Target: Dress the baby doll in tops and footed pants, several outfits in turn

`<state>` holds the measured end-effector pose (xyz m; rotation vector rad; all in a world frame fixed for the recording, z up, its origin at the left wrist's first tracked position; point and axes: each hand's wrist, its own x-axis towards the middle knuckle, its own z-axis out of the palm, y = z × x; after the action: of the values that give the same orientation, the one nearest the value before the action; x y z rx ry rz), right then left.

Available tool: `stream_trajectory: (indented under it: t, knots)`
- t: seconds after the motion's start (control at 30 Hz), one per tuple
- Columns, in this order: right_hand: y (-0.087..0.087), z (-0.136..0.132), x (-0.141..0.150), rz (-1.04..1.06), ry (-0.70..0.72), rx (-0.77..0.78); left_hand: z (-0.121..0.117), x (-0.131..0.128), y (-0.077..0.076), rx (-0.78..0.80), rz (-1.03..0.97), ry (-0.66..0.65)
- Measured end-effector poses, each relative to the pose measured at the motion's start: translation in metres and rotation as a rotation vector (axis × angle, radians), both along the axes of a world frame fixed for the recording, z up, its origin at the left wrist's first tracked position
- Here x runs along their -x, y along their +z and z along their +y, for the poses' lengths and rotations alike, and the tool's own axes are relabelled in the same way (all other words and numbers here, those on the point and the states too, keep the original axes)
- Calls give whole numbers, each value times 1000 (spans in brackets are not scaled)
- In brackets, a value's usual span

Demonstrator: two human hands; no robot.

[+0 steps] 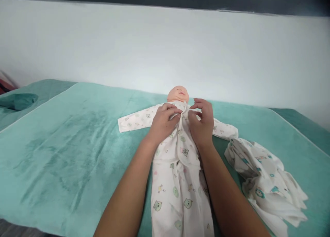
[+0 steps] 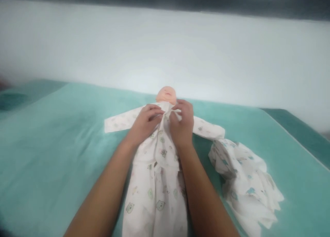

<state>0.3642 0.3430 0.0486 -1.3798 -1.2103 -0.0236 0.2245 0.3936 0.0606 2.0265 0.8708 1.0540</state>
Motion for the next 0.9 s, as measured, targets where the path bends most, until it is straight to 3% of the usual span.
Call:
stream_trajectory:
  t: [0.13,0.33,0.57,0.9]
  knots:
    - [-7,-9,-4,-124,173,110,0,0,2,45,-24,-13]
    - [-7,-1,-10,-253,240,61,-1,4,7,105,-39,-37]
    - [-5,-3,-3,-52,194,78,0,3,5,68,-20,-28]
    - [-8,-1,-10,132,328,95,-1,1,2,-2,-38,-33]
